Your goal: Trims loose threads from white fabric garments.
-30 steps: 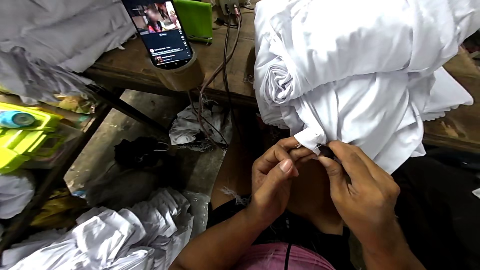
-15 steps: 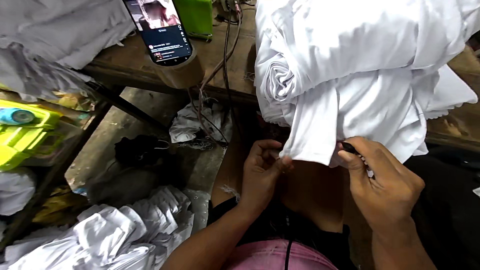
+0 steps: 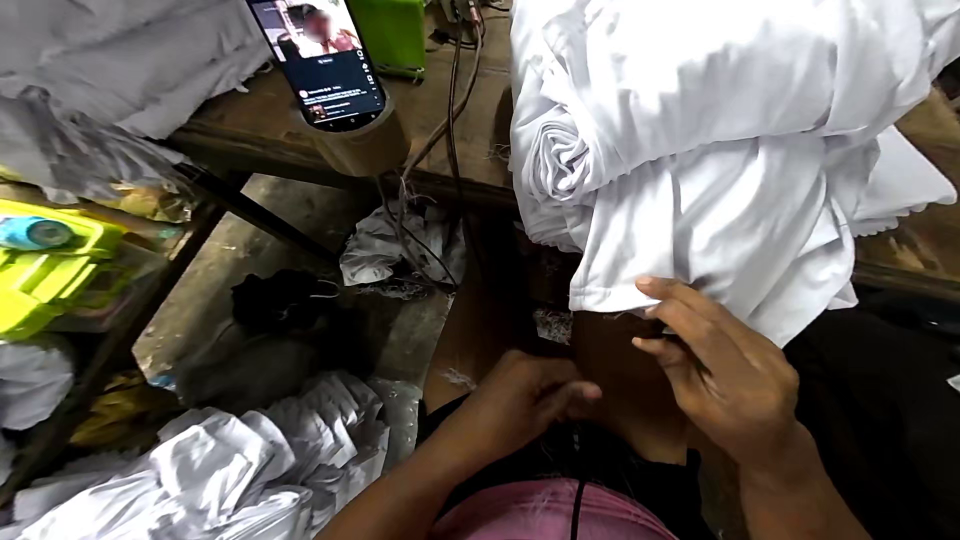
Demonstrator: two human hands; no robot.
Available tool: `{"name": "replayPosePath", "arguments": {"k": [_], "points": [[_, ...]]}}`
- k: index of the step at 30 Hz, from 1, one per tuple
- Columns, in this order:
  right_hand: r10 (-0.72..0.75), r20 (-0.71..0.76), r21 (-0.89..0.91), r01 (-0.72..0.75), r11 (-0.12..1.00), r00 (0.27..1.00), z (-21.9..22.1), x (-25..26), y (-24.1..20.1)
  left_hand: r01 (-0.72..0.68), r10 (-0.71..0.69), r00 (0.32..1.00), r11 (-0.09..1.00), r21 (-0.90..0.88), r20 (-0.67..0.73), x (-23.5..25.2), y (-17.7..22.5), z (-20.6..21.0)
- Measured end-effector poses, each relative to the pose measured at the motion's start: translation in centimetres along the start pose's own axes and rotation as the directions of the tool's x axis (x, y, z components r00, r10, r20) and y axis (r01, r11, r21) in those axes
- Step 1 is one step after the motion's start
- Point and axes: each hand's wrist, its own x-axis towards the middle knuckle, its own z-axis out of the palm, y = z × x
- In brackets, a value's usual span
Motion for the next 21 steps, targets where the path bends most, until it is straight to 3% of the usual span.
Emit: {"name": "replayPosePath", "arguments": {"k": [2,4,11,21], "points": [[0.014,-0.001,-0.002,-0.014,1.000,1.000,-0.3,0.0,-0.1,0.043,-0.005,0.969,0.988,0.150,-0.248,0.9,0.4,0.1],[0.013,0.004,-0.008,-0.013,1.000,1.000,-0.3,-0.1,-0.2,0.083,-0.008,0.919,0.981,0.174,-0.394,2.3,0.5,0.2],[-0.056,0.022,-0.088,0.057,0.994,0.998,0.0,-0.3,-0.1,-0.058,0.065,0.921,0.998,0.029,-0.384,2.6,1.4,0.5],[-0.091,0.053,-0.184,0.099,0.978,0.994,0.4,-0.7,0.1,-0.258,0.258,0.904,0.965,0.046,-0.341,1.9,1.1,1.0]]}}
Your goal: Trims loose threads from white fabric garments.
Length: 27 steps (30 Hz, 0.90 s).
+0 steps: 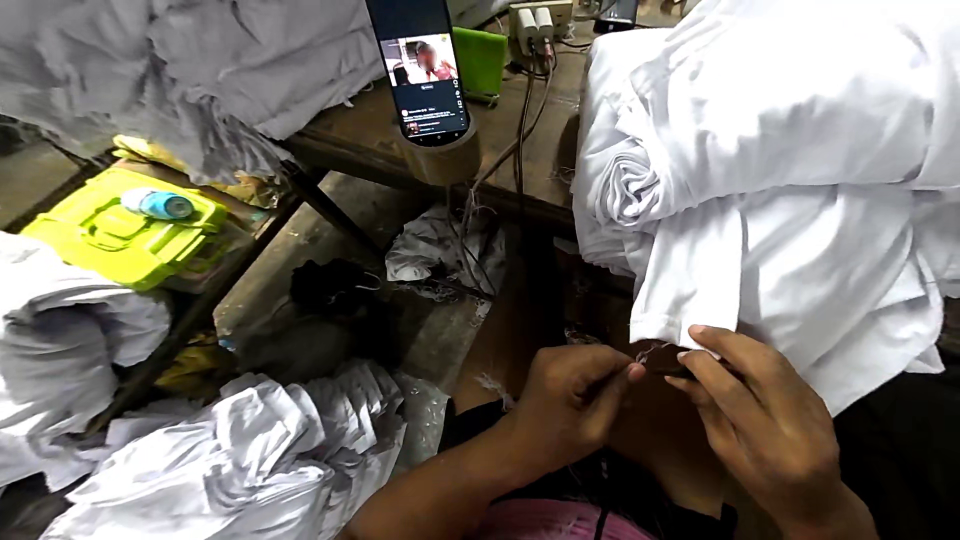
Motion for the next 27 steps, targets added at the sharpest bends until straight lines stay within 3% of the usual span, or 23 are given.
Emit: {"name": "replayPosePath", "arguments": {"k": [7,9,10,12,13,14,16,19,23,27], "points": [[0.017,0.006,-0.035,-0.017,0.999,1.000,0.6,0.6,-0.6,-0.056,0.056,0.998,0.998,0.005,0.028,-0.3,0.1,0.5],[0.030,-0.003,-0.013,-0.030,0.999,1.000,0.5,0.7,-0.4,-0.110,0.106,0.980,0.994,0.016,0.166,-0.5,0.1,0.4],[0.038,-0.013,0.013,-0.038,0.999,0.999,0.5,0.7,-0.3,-0.129,0.121,0.946,0.992,0.008,0.299,-0.6,0.1,0.3],[0.068,-0.031,0.080,-0.066,0.995,0.997,0.2,0.7,-0.2,-0.062,0.084,0.822,0.996,-0.059,0.563,-0.6,0.2,0.2],[0.080,-0.045,0.111,-0.074,0.991,0.996,0.0,0.7,-0.2,0.004,0.063,0.790,0.994,-0.108,0.610,-0.5,0.1,0.4],[0.089,-0.060,0.135,-0.081,0.988,0.994,-0.3,0.7,-0.3,0.079,0.042,0.815,0.980,-0.182,0.579,-0.3,-0.1,0.6],[0.101,-0.093,0.161,-0.085,0.983,0.991,-0.7,0.6,-0.3,0.205,-0.026,0.932,0.862,-0.463,0.363,0.5,-0.4,0.9],[0.121,-0.122,0.182,-0.098,0.978,0.985,-0.8,0.5,-0.3,0.185,-0.157,0.981,0.596,-0.781,0.113,2.6,-0.8,1.3],[0.142,-0.134,0.226,-0.109,0.968,0.981,-0.1,0.6,-0.7,0.092,-0.227,0.970,0.681,-0.726,-0.090,4.2,-0.5,2.9],[0.133,-0.125,0.225,-0.102,0.969,0.983,0.6,0.4,-1.0,0.077,-0.336,0.895,0.764,-0.640,-0.294,5.6,-1.1,3.6]]}}
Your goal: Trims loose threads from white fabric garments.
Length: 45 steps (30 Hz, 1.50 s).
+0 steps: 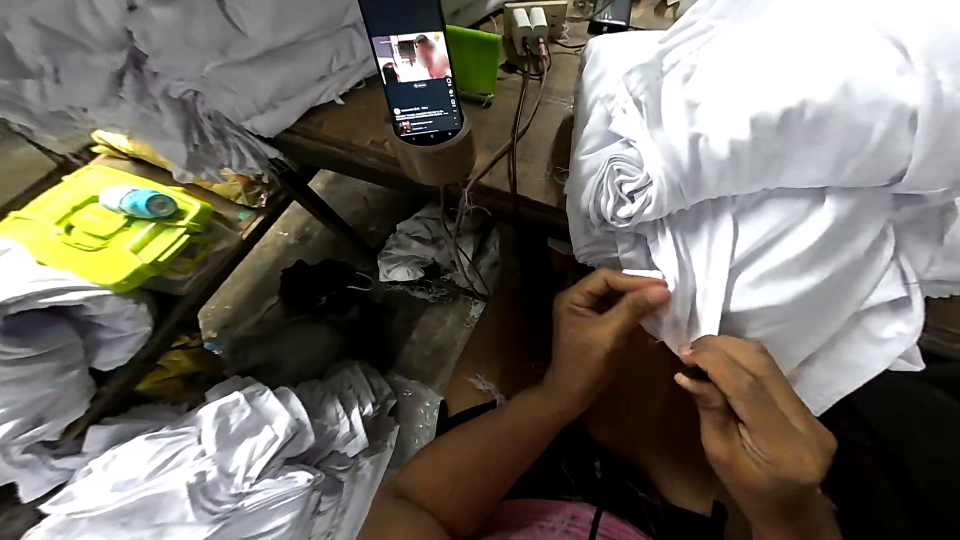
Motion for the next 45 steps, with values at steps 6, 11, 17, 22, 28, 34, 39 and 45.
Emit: {"name": "replayPosePath", "arguments": {"k": [6,11,17,22,28,34,39,45], "points": [[0.024,-0.023,0.006,-0.023,1.000,0.999,-0.5,-0.1,0.6,0.063,-0.020,0.976,0.979,-0.193,0.218,-0.2,1.2,-0.8],[0.030,-0.040,0.017,-0.029,0.999,0.999,-0.5,0.4,0.7,0.058,-0.054,0.995,0.997,-0.044,0.089,-0.7,1.9,0.2],[0.143,-0.106,0.076,-0.135,0.988,0.984,-1.8,2.1,1.0,0.096,-0.092,0.995,0.992,-0.078,0.046,-1.0,2.7,0.3],[0.124,-0.051,0.123,-0.117,0.986,0.991,-1.9,2.1,0.7,0.147,-0.145,0.989,0.980,-0.131,0.020,-1.1,3.2,0.4],[0.132,-0.073,0.063,-0.128,0.990,0.989,-2.1,3.4,0.3,0.162,-0.164,0.986,0.974,-0.157,-0.004,-1.3,3.5,0.6],[-0.043,-0.059,-0.078,0.039,0.996,0.997,-0.5,5.5,-0.1,0.135,-0.140,0.990,0.981,-0.138,-0.025,-1.4,3.7,1.0],[-0.036,-0.071,-0.062,0.032,0.998,0.997,-0.9,5.3,-0.3,0.129,-0.136,0.990,0.983,-0.131,-0.043,-1.3,3.6,1.0],[0.082,0.030,-0.070,-0.080,0.994,0.996,-2.1,5.6,-1.2,0.066,-0.066,0.998,0.998,-0.005,-0.010,-1.7,3.5,0.9]]}}
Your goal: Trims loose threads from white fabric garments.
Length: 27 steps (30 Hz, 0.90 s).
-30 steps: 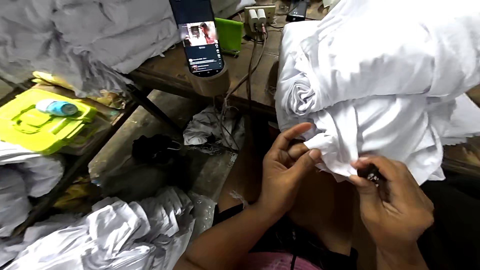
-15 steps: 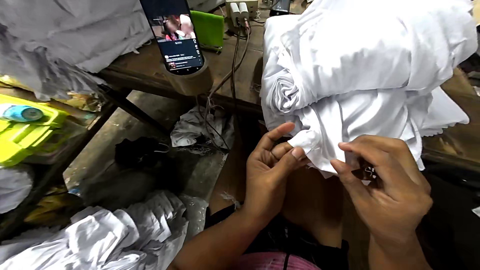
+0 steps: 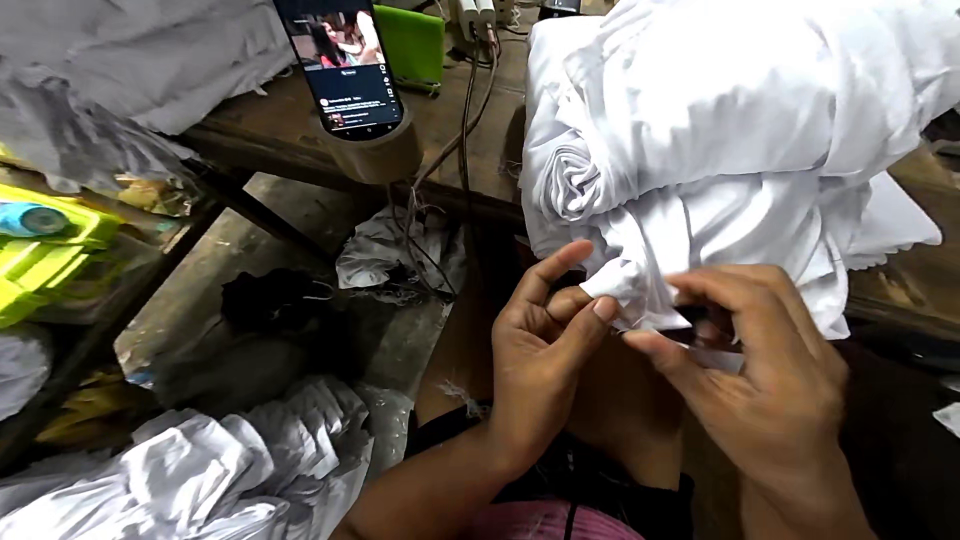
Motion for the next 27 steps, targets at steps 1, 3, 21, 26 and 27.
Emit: {"name": "replayPosePath", "arguments": {"k": [1,3,21,26,27], "points": [[0.007,0.034,-0.028,-0.006,1.000,0.999,0.1,0.0,0.0,-0.014,0.014,1.000,1.000,0.012,0.007,-0.1,0.0,0.0],[-0.017,0.035,-0.073,0.019,0.997,0.999,0.5,-0.1,0.1,-0.029,0.028,0.999,0.999,0.028,0.017,-0.2,0.1,0.0],[-0.052,-0.062,-0.037,0.050,0.998,0.997,1.1,-1.7,1.2,-0.003,0.004,1.000,0.998,-0.061,0.009,0.7,0.7,-0.3],[-0.178,-0.085,-0.141,0.165,0.976,0.980,1.2,-2.5,1.8,0.004,-0.003,1.000,0.996,-0.088,0.018,1.0,0.6,-0.2],[-0.203,-0.082,-0.148,0.190,0.971,0.976,1.2,-2.7,1.8,0.012,-0.011,1.000,0.996,-0.094,0.021,1.0,0.5,-0.2]]}}
